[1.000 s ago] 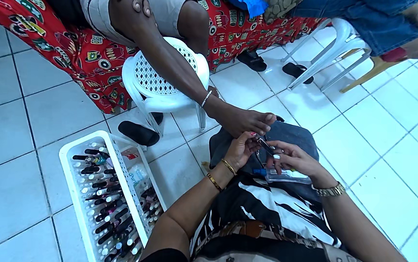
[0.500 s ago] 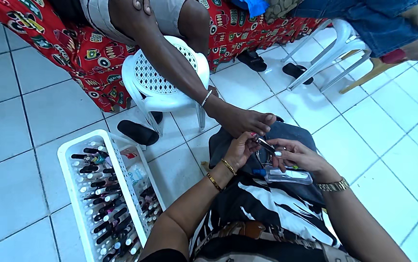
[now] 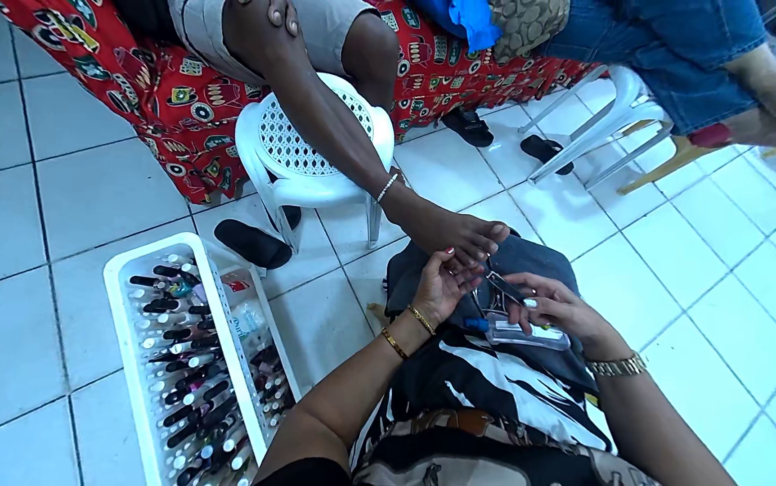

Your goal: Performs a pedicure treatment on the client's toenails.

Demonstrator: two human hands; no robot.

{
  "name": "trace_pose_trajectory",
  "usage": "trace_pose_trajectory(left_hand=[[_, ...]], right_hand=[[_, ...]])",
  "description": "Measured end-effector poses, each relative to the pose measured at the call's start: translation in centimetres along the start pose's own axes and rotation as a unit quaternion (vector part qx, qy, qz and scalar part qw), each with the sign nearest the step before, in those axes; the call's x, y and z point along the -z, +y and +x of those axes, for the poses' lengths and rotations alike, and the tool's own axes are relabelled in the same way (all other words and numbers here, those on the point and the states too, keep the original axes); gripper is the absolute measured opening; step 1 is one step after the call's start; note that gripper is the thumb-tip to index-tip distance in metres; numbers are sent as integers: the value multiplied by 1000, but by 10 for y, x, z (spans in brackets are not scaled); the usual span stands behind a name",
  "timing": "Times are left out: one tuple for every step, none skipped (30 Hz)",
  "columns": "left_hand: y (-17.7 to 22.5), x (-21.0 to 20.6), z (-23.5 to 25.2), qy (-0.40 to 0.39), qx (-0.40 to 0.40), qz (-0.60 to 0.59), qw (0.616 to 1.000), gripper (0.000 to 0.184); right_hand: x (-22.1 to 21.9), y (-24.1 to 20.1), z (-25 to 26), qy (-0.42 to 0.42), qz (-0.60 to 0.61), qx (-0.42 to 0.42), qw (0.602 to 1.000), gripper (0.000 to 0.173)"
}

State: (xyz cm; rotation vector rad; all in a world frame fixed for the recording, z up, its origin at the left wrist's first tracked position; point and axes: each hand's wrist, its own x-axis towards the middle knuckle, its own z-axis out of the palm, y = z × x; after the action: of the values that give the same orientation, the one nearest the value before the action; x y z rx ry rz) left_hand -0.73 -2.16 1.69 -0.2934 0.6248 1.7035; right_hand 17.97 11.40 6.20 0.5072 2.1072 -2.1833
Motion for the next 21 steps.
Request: trace_pose_trajectory(left_hand=[[0,1,1,-7,0,14,1000,30],[0,3,3,-19,0,28,999,28],[1,4,5,-31,1,41,999,28],[2,5,7,-44,1,56,997,26],[3,6,9,-50,2,69,996,25],[3,6,10,-51,2,80,995,25],[4,6,10,-49,3,88,995,25],[4,6,11,-47,3,93,995,24],[4,6,11,-46,2,96,994,24],[4,6,11,-48,1,100,994,23],[4,6,12,-51,-2,106,993,23],[3,7,13,-53,-4,111,992,24],[3,7,14,-52,-5,112,992,24],[3,7,14,-52,-5,109,993,24],[3,7,14,-51,-2,105,993,23],[3,7,14,-51,-1,100,994,22],[3,7,14,-50,0,98,994,20],[3,8,15,-50,-1,98,994,19],[4,8,15,-51,1,99,994,18],[4,9,15,-53,2,100,994,18],[4,9,16,-54,2,102,993,18]], right_hand=[[-3,0,-1,5,0,4,1000,46],[-6,-1,0,10,-1,9,1000,46],[-9,-2,1,19,-8,12,1000,45],[-14,-3,3,33,-21,13,999,44],[-19,-5,5,48,-36,12,998,44],[-22,-5,8,60,-46,11,997,43],[-25,-6,11,69,-51,10,996,43],[-26,-6,14,78,-57,9,995,42],[-27,-5,16,82,-62,9,995,42],[-26,-5,18,84,-68,6,994,41],[-26,-5,19,86,-77,3,993,42],[-26,-5,20,87,-88,2,992,43],[-25,-5,21,88,-92,1,992,43],[-23,-4,21,88,-92,1,992,43],[-22,-4,20,88,-88,-1,992,43],[-21,-4,20,89,-85,-5,992,42],[-19,-4,20,89,-80,-7,993,41],[-19,-4,20,88,-74,-8,993,40],[-18,-4,20,90,-70,-10,993,40],[-19,-3,20,92,-68,-10,993,41],[-19,-4,21,94,-66,-10,993,40]])
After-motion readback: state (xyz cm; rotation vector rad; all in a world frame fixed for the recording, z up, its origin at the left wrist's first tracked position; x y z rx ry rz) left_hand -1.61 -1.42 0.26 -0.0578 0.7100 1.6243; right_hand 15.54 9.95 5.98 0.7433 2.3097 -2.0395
